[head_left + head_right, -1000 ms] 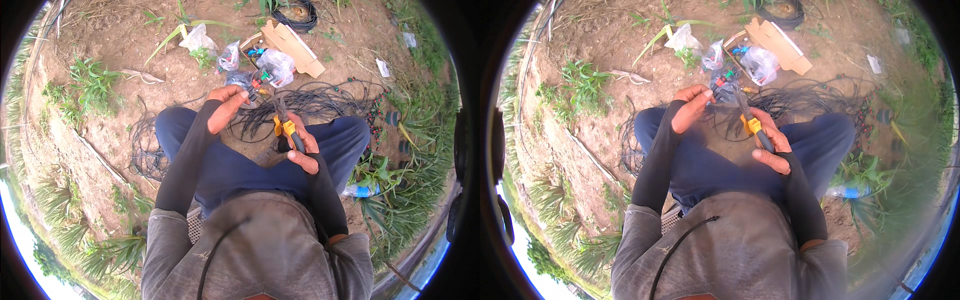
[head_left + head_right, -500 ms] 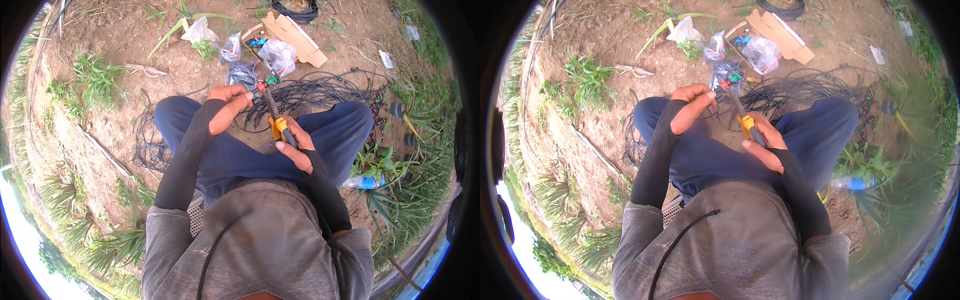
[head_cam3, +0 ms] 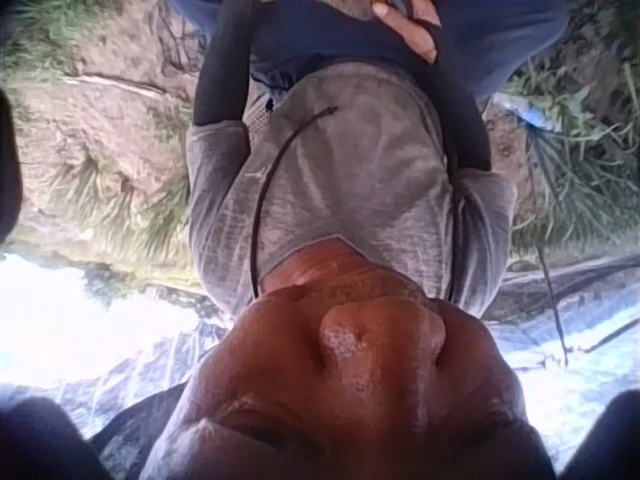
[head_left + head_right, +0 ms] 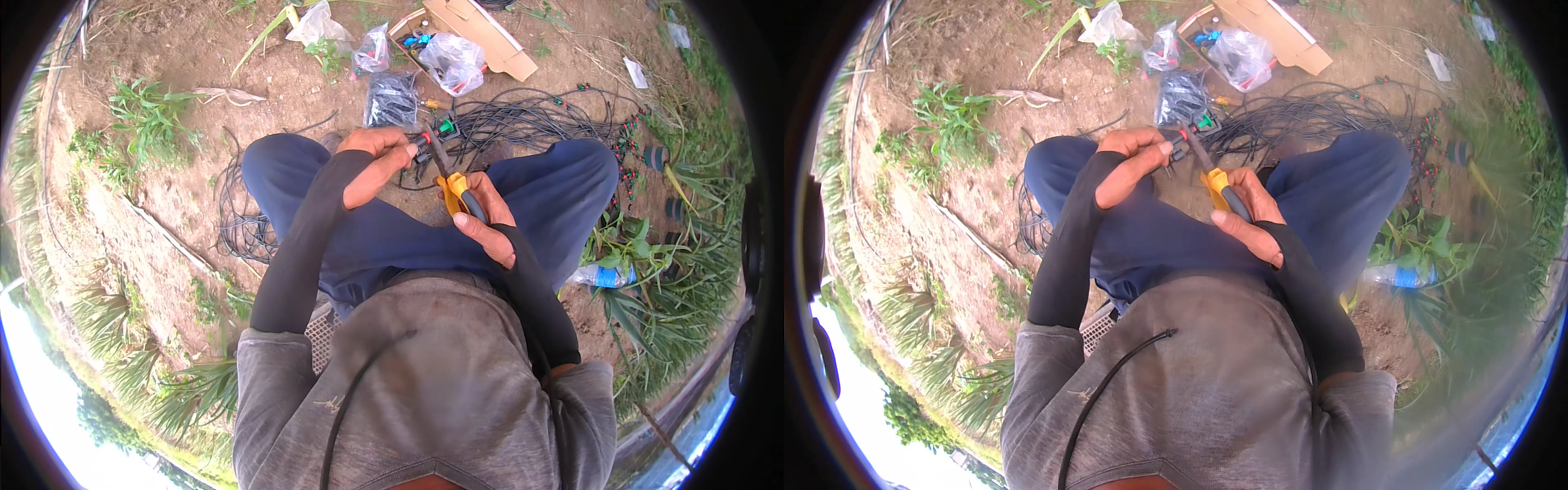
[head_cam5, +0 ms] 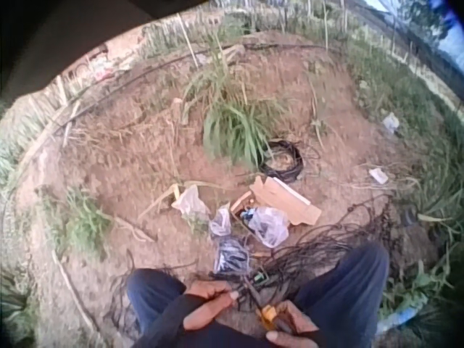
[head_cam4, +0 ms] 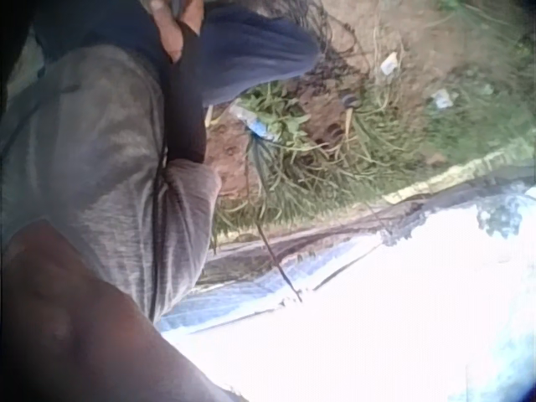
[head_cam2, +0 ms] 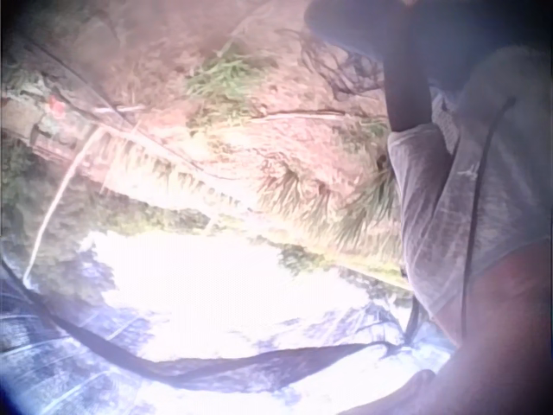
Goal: The person sits on the ground assembling irrigation lines by hand. They insert small black plastic connectors onto the ends of black tubing and use pliers to crimp them securely. The person handles multiple lengths of tubing and connectors, occasionally reaching for new pieces from a pile on the ground.
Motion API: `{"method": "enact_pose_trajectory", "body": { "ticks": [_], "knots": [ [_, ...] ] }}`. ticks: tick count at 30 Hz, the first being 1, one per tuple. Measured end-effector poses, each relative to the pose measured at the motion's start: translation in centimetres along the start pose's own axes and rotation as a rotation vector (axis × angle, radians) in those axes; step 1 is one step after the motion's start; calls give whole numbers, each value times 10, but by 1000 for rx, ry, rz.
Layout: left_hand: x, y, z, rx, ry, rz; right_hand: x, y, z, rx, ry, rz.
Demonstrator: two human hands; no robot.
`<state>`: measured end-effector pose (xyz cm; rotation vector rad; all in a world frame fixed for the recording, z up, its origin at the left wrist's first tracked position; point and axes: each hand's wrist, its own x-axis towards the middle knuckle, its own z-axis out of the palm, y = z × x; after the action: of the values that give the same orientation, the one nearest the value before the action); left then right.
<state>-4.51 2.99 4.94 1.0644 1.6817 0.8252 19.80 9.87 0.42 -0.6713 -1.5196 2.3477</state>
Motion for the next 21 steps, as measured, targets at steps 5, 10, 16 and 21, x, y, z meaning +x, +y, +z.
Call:
{"method": "enact_pose_trajectory", "body": {
  "ticks": [5, 10, 16, 21],
  "knots": [
    [-3, -3, 9, 27, -83, -7, -7, 3, 6, -47, 8, 35],
    [-12, -1, 28, 84, -72, -38, -23, 17, 5, -111, 29, 202],
    [-25, -23, 46, 137, -59, 72, -32, 22, 4, -422, 54, 131],
    [-30, -38, 61, 58, -12, 139, -35, 27, 7, -386, 11, 114]
  ]
}}
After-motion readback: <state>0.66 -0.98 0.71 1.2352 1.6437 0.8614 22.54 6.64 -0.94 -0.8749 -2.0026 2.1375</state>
